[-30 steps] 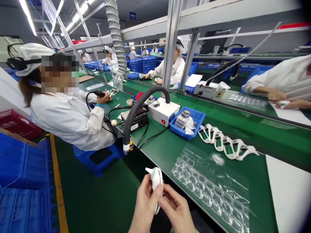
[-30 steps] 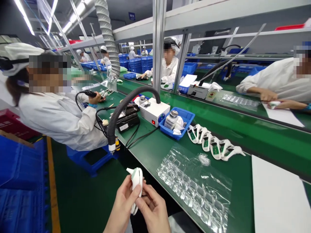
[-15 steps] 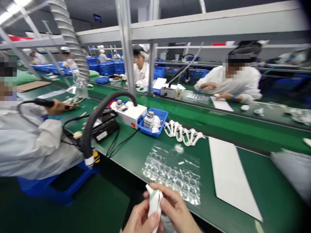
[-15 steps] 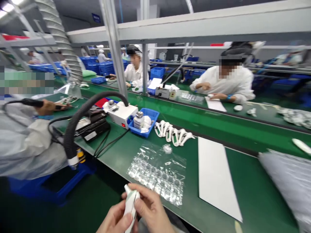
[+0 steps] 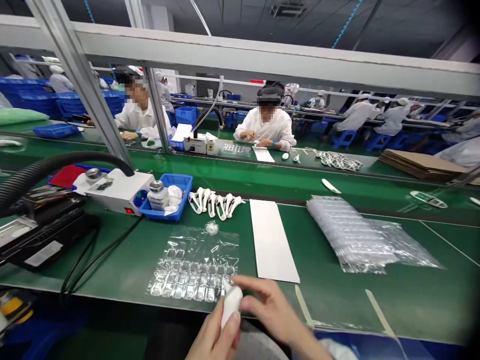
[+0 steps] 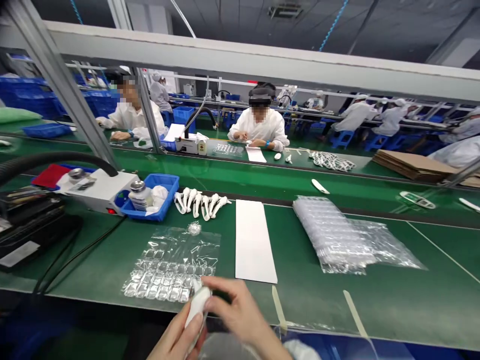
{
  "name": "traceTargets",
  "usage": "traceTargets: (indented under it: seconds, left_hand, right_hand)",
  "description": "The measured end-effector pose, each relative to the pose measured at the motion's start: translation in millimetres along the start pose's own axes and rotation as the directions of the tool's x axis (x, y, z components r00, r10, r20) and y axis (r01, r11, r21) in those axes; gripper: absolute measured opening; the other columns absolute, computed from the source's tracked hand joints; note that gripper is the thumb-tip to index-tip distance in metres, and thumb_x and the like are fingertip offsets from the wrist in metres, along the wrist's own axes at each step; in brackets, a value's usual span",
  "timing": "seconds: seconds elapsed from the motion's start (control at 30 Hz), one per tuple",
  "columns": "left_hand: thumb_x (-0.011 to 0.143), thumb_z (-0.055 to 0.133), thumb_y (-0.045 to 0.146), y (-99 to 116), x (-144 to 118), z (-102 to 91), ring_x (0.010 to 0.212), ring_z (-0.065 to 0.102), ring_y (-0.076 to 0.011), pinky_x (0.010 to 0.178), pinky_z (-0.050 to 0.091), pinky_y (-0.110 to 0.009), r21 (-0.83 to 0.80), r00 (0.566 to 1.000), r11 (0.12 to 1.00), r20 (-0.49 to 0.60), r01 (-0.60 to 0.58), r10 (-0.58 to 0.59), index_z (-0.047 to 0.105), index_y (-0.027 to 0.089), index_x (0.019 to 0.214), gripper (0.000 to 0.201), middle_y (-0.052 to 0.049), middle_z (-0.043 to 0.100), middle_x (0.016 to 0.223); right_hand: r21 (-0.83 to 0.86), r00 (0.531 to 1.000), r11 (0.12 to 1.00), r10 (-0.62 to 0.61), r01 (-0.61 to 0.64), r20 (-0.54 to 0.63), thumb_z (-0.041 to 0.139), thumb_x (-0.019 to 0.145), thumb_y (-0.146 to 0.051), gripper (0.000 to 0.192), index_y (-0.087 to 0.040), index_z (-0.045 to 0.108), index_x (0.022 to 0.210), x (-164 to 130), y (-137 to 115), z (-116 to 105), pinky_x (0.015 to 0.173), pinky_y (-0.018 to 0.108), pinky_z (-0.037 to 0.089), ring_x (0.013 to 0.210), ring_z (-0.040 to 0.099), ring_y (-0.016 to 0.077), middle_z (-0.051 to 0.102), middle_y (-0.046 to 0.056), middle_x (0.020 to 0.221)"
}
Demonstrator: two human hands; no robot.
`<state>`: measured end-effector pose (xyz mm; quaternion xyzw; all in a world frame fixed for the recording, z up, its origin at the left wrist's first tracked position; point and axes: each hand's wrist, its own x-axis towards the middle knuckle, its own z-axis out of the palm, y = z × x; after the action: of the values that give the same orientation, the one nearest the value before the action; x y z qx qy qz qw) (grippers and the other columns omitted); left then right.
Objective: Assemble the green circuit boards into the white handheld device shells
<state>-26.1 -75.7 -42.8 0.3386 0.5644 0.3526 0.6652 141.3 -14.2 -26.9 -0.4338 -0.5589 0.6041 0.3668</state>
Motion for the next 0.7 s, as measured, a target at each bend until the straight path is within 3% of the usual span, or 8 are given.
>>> traceTargets:
  seconds: [0.07,0.13,0.23,0.33,0.43,0.57,0.7]
  left_hand:
    - [0.078,0.052,0.065,17.6,11.8,15.1,0.055,0.054,-0.0108,0.051,0.042,-0.021,-0.073,0.993,0.997,0.117,0.009,-0.001,0.053,0.020,0.115,0.058,0.000,0.059,0.073]
    - [0.084,0.048,0.060,31.2,26.8,32.8,0.043,0.046,-0.0061,0.047,0.040,-0.021,-0.088,0.976,0.988,0.169,-0.124,0.138,0.055,0.018,0.097,0.044,0.001,0.059,0.072]
    - [0.084,0.052,0.055,36.3,55.8,59.7,0.061,0.060,-0.0130,0.061,0.051,-0.027,-0.140,0.962,0.962,0.103,-0.236,0.252,0.057,0.016,0.086,0.040,-0.003,0.061,0.077]
    - [0.082,0.056,0.054,26.9,85.1,78.8,0.080,0.064,-0.0199,0.078,0.053,-0.034,-0.153,0.960,0.952,0.050,-0.266,0.277,0.060,0.014,0.090,0.041,-0.007,0.064,0.078]
    - [0.079,0.059,0.055,15.9,103.1,85.8,0.084,0.065,-0.0220,0.082,0.051,-0.035,-0.132,0.959,0.951,0.014,-0.280,0.284,0.062,0.014,0.093,0.044,-0.009,0.067,0.084]
    - [0.075,0.062,0.058,11.6,106.8,86.1,0.084,0.066,-0.0229,0.081,0.051,-0.034,-0.123,0.961,0.954,-0.008,-0.274,0.275,0.064,0.015,0.095,0.047,-0.010,0.069,0.090]
    - [0.075,0.062,0.060,21.0,98.1,86.6,0.080,0.066,-0.0209,0.077,0.052,-0.031,-0.136,0.965,0.956,0.001,-0.258,0.261,0.063,0.015,0.091,0.047,-0.008,0.068,0.081]
  right_hand:
    - [-0.297,0.987,0.947,-0.149,0.123,-0.067,0.063,0.082,-0.035,0.021,-0.024,0.072,0.098,12.2,-1.9,-47.7,0.090,0.038,0.042,0.097,0.060,0.0241,0.069,0.007,0.099]
    - [-0.508,0.951,0.842,-0.280,0.179,-0.128,0.059,0.083,-0.032,0.018,-0.021,0.072,0.090,26.3,5.1,-90.8,0.086,0.038,0.042,0.091,0.058,0.0236,0.065,0.007,0.092]
    - [-0.621,0.955,0.777,-0.254,0.106,-0.155,0.057,0.080,-0.026,0.015,-0.020,0.070,0.085,43.6,25.3,-128.3,0.078,0.036,0.043,0.084,0.056,0.0222,0.061,0.006,0.085]
    - [-0.620,0.962,0.780,-0.228,0.087,-0.152,0.058,0.077,-0.022,0.010,-0.019,0.068,0.078,51.2,41.0,-132.4,0.077,0.034,0.042,0.083,0.054,0.0212,0.058,0.004,0.080]
    - [-0.620,0.960,0.782,-0.221,0.067,-0.175,0.058,0.076,-0.021,0.008,-0.020,0.063,0.071,52.4,46.3,-123.6,0.078,0.035,0.039,0.081,0.052,0.0208,0.057,0.003,0.077]
    - [-0.591,0.948,0.805,-0.230,0.057,-0.221,0.054,0.078,-0.022,0.010,-0.020,0.056,0.068,52.5,47.3,-121.6,0.079,0.036,0.034,0.081,0.048,0.0204,0.055,0.001,0.076]
    - [-0.487,0.931,0.871,-0.229,0.067,-0.282,0.047,0.083,-0.033,0.018,-0.021,0.047,0.071,46.8,37.5,-127.3,0.066,0.030,0.036,0.067,0.045,0.0162,0.048,-0.001,0.070]
